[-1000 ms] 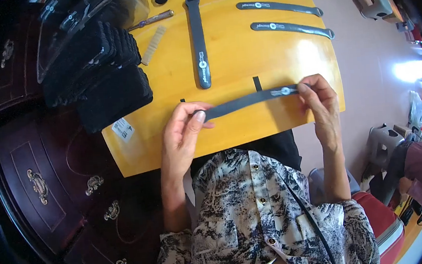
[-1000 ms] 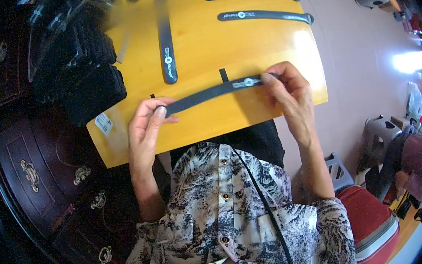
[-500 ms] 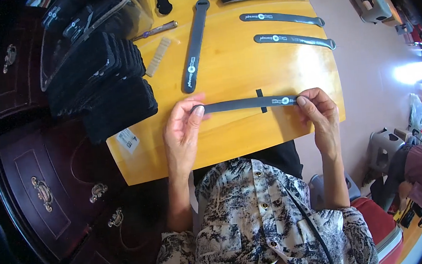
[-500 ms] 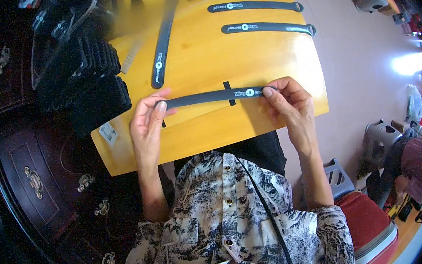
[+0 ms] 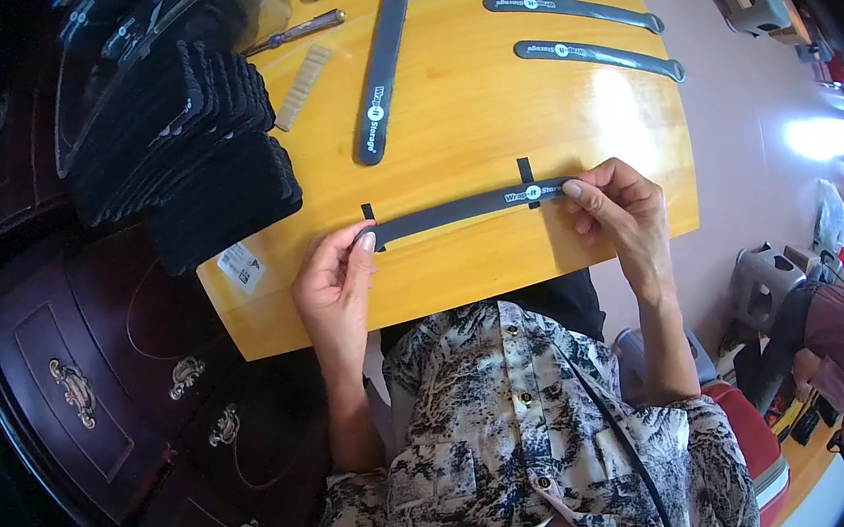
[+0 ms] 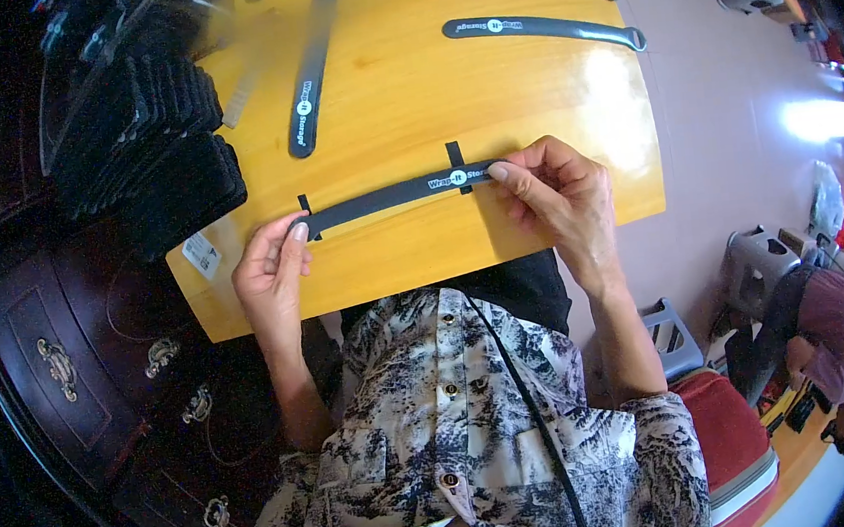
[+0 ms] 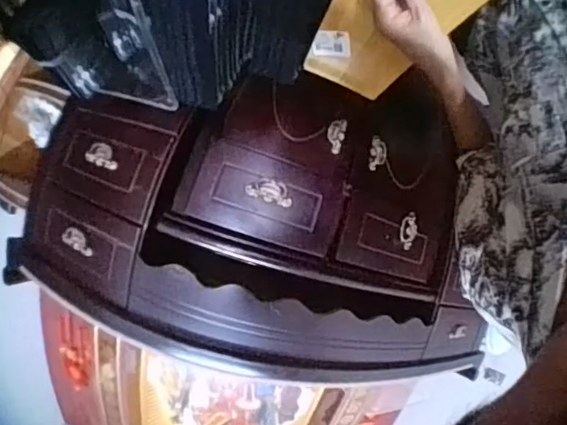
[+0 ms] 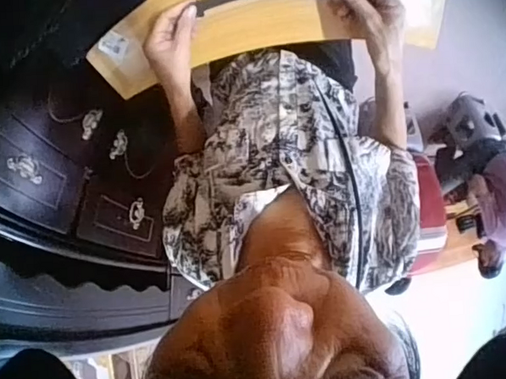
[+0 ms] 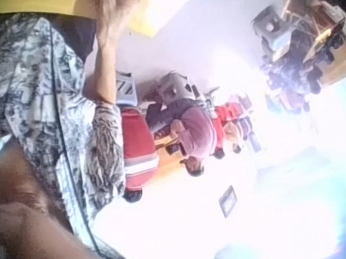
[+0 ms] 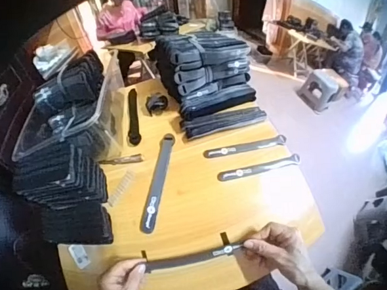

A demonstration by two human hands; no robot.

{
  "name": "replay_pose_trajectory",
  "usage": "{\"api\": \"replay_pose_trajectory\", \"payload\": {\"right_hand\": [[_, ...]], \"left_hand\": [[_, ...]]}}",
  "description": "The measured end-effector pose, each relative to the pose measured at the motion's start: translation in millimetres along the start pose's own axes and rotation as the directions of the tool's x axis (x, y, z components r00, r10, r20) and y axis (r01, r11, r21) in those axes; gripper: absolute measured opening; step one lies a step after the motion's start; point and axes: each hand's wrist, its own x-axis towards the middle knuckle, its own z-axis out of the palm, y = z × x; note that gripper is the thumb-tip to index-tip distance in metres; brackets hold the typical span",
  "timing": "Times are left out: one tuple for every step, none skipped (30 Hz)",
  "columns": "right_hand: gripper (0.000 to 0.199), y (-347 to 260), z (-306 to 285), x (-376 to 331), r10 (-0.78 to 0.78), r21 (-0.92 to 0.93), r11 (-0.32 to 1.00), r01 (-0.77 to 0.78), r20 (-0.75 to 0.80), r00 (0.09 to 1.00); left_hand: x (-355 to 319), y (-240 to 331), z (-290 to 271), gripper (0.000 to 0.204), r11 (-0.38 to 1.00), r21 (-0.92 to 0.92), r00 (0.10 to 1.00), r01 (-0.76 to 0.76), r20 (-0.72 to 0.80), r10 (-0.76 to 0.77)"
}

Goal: Assembling or inspecting flexible black straps by peeling off layers and aligning them on a wooden table.

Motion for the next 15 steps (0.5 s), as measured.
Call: {"api": "replay_pose_trajectory", "payload": {"right_hand": [[0.013,0,2,0,-0.01,-0.064,0.998,0.009,-0.019,1.0],[0.014,0,3,1,-0.022,-0.128,0.992,0.017,-0.035,0.999],[0.014,-2,5,0,-0.019,-0.126,0.992,0.015,-0.03,0.999],[0.015,-3,6,-2,-0.002,-0.104,0.995,-0.003,-0.044,0.999],[0.017,-4,7,-3,0.015,-0.082,0.996,-0.02,-0.058,0.998],[0.017,-3,7,-3,0.02,-0.081,0.996,-0.024,-0.051,0.999],[0.017,-3,4,-2,0.037,-0.078,0.996,-0.041,-0.058,0.998],[0.018,-4,3,-2,0.054,-0.075,0.995,-0.058,-0.066,0.996],[0.018,-7,3,-2,0.056,-0.076,0.995,-0.06,-0.064,0.996],[0.018,-10,4,-1,0.068,-0.097,0.992,-0.074,-0.061,0.996],[0.018,-11,5,0,0.081,-0.118,0.989,-0.087,-0.06,0.995],[0.018,-10,6,2,0.082,-0.117,0.989,-0.088,-0.057,0.995],[0.019,-11,6,4,0.089,-0.102,0.99,-0.094,-0.049,0.995],[0.019,-11,5,6,0.096,-0.086,0.991,-0.099,-0.04,0.995],[0.019,-10,5,7,0.097,-0.085,0.991,-0.099,-0.038,0.995]], "left_hand": [[0,0,3,0.014,0.999,0.045,0.998,-0.019,-0.051,0.021],[0,1,6,0.014,0.995,0.091,0.994,-0.035,-0.101,0.044],[0,1,8,0.014,0.995,0.095,0.994,-0.031,-0.105,0.041],[0,1,10,0.012,0.998,0.046,0.989,-0.042,-0.138,0.048],[-1,0,12,0.011,0.998,-0.002,0.984,-0.055,-0.171,0.054],[-1,4,12,0.01,0.999,0.021,0.983,-0.033,-0.179,0.036],[0,5,12,0.01,0.999,0.022,0.983,-0.029,-0.181,0.032],[1,6,12,0.01,0.999,0.013,0.984,-0.03,-0.178,0.032],[2,8,12,0.01,0.999,0.004,0.984,-0.032,-0.174,0.032],[3,7,11,0.01,1.0,0.006,0.984,-0.029,-0.177,0.03],[5,7,11,0.01,1.0,-0.003,0.984,-0.012,-0.177,0.011],[6,8,10,0.01,1.0,-0.012,0.984,0.005,-0.177,-0.007],[8,9,10,0.01,1.0,-0.011,0.984,0.006,-0.179,-0.008],[10,10,10,0.01,0.999,-0.029,0.983,-0.013,-0.183,0.007],[12,11,10,0.009,0.998,-0.047,0.982,-0.031,-0.187,0.022]]}}
